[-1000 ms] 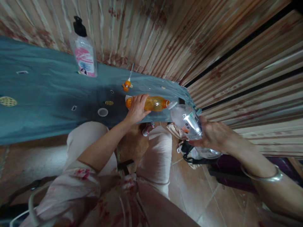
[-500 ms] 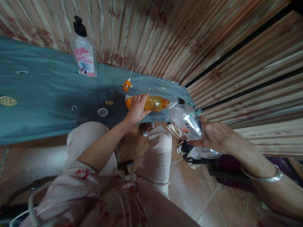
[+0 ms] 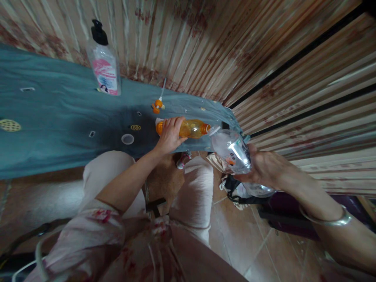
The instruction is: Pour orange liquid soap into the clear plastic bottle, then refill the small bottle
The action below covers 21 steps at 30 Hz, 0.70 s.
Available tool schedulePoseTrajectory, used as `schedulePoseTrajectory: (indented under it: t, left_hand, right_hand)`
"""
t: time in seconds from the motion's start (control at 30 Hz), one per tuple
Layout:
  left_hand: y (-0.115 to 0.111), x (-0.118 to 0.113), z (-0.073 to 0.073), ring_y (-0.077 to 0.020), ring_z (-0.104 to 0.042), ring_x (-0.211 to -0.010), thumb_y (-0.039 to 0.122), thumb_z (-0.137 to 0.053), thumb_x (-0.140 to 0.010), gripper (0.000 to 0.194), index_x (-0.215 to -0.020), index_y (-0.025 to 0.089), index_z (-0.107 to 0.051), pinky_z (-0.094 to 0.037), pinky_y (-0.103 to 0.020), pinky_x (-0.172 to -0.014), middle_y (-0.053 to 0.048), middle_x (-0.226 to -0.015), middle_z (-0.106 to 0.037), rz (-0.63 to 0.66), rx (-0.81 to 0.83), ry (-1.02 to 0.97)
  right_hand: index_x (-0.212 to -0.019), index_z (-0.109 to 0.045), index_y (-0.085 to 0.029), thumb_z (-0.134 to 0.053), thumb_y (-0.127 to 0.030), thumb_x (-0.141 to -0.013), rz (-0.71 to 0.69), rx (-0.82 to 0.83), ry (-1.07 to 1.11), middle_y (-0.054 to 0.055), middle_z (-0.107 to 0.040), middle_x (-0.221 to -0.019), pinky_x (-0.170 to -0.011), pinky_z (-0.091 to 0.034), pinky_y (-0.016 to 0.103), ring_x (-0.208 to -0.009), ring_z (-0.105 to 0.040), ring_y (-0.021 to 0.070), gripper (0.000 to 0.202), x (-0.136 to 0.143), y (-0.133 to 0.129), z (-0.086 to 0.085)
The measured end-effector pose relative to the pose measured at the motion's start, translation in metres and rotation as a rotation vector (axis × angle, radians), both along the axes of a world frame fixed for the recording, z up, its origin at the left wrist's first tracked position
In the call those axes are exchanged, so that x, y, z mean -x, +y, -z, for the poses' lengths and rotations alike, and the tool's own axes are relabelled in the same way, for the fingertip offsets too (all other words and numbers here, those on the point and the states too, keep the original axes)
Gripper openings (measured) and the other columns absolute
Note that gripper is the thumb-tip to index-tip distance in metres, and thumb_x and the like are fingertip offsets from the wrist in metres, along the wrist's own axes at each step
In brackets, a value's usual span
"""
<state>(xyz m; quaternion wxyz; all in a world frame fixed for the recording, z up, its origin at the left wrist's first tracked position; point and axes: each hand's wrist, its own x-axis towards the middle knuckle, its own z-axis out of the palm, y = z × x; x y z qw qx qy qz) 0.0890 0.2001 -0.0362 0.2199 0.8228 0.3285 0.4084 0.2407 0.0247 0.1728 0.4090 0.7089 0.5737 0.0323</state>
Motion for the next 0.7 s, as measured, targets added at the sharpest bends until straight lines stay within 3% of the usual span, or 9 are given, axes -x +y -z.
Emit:
schedulePoseTrajectory:
  t: [0.4,0.7]
  left_hand:
    - [-0.0005,0.0001,0.0008,-0.0311,-0.047,-0.113,0.031,-0.073,-0.067,0.069,-0.126,0.014,-0.041,-0.033,-0.045,-0.099,-0.013,-0.122,-0.053,-0.005,-0.009,-0.002]
    - [0.0,-0.0001,0.0012,-0.0312,-0.047,-0.112,0.031,-0.074,-0.067,0.071,-0.127,0.014,-0.041,-0.033,-0.045,-0.099,-0.012,-0.122,-0.053,-0.006,-0.015,0.003]
  right_hand:
    - [-0.117,-0.041,0.0,-0.062,-0.06,-0.072,-0.003,-0.024,0.004,0.021,-0.069,-0.079,-0.057,-0.043,0.034,-0.079,-0.068,0.036,0.078,-0.0032,-0.0019,0.0009]
    - [-0.111,-0.044,-0.005,-0.063,-0.059,-0.072,0.005,-0.019,0.013,0.02,-0.07,-0.078,-0.056,-0.042,0.033,-0.078,-0.069,0.0352,0.068,-0.0013,-0.0009,-0.0005]
